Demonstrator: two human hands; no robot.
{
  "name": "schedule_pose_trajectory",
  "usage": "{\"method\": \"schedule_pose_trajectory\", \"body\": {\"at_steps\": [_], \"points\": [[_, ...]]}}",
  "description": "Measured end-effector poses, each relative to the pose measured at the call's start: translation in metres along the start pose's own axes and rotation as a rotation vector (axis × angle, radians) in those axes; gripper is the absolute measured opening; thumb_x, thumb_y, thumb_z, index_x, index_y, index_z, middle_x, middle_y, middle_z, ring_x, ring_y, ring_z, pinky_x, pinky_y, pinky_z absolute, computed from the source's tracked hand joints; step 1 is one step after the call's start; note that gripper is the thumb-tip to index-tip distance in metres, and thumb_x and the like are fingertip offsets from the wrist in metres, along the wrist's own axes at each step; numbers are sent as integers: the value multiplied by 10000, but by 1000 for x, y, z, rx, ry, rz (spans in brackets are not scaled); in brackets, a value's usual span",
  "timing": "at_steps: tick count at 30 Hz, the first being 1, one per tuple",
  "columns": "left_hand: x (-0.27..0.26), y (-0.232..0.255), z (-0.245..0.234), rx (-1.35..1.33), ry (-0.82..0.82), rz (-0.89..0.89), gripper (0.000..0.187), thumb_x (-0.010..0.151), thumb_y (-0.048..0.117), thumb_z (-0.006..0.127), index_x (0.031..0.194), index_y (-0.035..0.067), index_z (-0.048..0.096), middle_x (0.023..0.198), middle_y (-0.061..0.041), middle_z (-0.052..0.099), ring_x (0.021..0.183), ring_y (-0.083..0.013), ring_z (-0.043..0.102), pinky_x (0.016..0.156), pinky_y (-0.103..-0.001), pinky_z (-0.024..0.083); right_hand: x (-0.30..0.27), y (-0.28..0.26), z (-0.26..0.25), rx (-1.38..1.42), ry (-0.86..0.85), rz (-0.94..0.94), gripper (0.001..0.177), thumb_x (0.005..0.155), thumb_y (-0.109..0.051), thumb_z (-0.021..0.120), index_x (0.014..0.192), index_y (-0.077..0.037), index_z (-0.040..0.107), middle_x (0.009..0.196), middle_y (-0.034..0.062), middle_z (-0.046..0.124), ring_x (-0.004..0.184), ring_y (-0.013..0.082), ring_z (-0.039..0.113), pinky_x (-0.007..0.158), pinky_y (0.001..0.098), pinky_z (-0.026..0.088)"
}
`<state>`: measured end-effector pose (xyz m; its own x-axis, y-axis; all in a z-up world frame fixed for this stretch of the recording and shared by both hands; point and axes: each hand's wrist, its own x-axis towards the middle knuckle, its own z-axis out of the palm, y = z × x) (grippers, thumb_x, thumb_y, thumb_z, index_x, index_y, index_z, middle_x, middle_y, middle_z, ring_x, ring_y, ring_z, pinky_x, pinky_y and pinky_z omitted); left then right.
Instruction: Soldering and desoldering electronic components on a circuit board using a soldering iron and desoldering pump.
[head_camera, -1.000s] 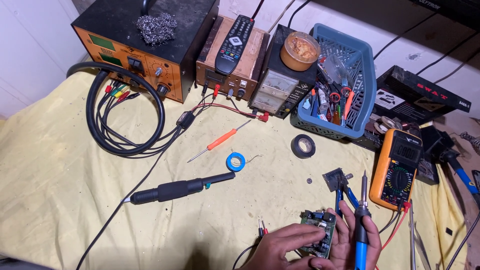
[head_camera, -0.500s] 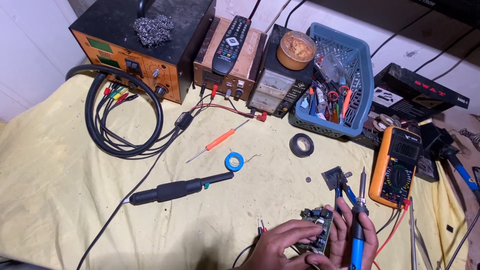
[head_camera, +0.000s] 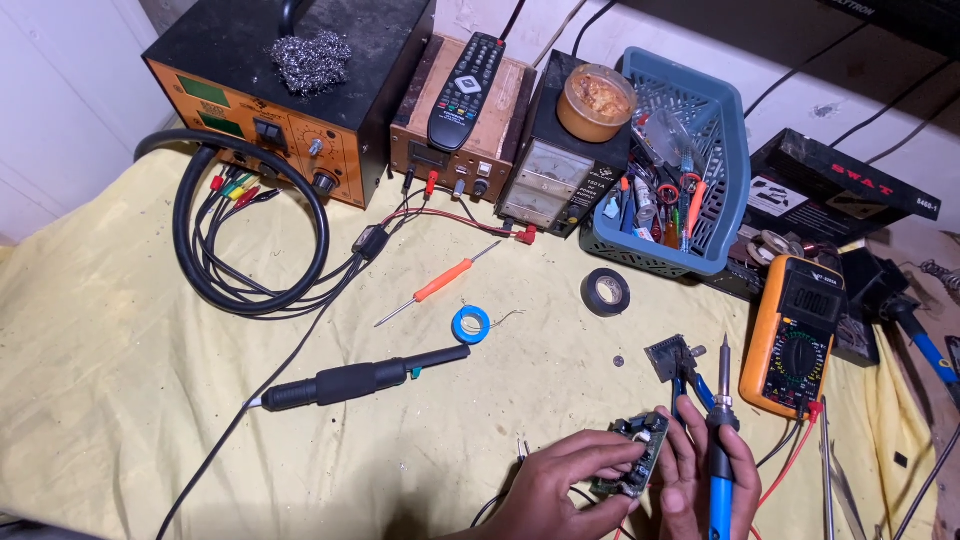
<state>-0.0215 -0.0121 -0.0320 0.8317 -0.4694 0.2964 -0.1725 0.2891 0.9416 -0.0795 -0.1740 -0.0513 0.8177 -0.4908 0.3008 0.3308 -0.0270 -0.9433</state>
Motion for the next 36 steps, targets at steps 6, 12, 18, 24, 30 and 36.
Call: {"method": "schedule_pose_trajectory", "body": {"at_steps": [6, 12, 18, 24, 30, 36], "points": [[6, 7, -2, -91, 20, -114, 437, 838, 27, 739, 1270, 79, 702, 1260, -109, 694, 1027, -136, 707, 992, -257, 599, 2, -22, 37, -159, 177, -2, 639, 835, -46, 595, 1429, -45, 359, 1523, 402, 471, 1357, 451, 571, 1117, 493, 488], [14, 17, -9, -52, -24, -216, 434, 848, 88, 729, 1281, 84, 706, 1262, -75, 720, 1068, -144, 710, 967, -279, 620, 4, -27, 40, -171, 132, -20, 581, 904, -79, 546, 1448, -7, 357, 1525, 391, 473, 1375, 453, 563, 1128, 481, 481], [19, 17, -11, -71, 28, -275, 427, 824, 107, 707, 1249, 110, 743, 1231, -46, 740, 1080, -129, 695, 928, -253, 583, 6, -27, 46, -204, 157, -27, 542, 948, -144, 517, 1452, -6, 370, 1506, 351, 505, 1380, 455, 575, 1086, 510, 535], [24, 4, -12, -110, 165, -224, 389, 824, 2, 663, 1197, 64, 753, 1183, -55, 737, 1041, -132, 702, 927, -252, 571, 7, -30, 57, -174, 135, -52, 494, 948, -52, 528, 1420, 22, 405, 1475, 350, 528, 1396, 453, 571, 1134, 500, 537], [34, 5, -18, -203, 192, -441, 340, 862, 49, 683, 1197, 75, 734, 1135, -39, 769, 999, -141, 711, 912, -273, 590, 15, -26, 55, -259, 29, -21, 474, 973, -80, 512, 1429, 3, 413, 1533, 282, 507, 1436, 375, 538, 1175, 445, 491], [35, 0, -21, -245, 206, -512, 354, 888, 126, 715, 1239, 79, 714, 1147, -46, 764, 1012, -122, 698, 908, -259, 572, 26, -25, 55, -318, -4, -27, 573, 898, 17, 613, 1439, -23, 427, 1532, 243, 525, 1351, 327, 600, 1127, 405, 518]]}}
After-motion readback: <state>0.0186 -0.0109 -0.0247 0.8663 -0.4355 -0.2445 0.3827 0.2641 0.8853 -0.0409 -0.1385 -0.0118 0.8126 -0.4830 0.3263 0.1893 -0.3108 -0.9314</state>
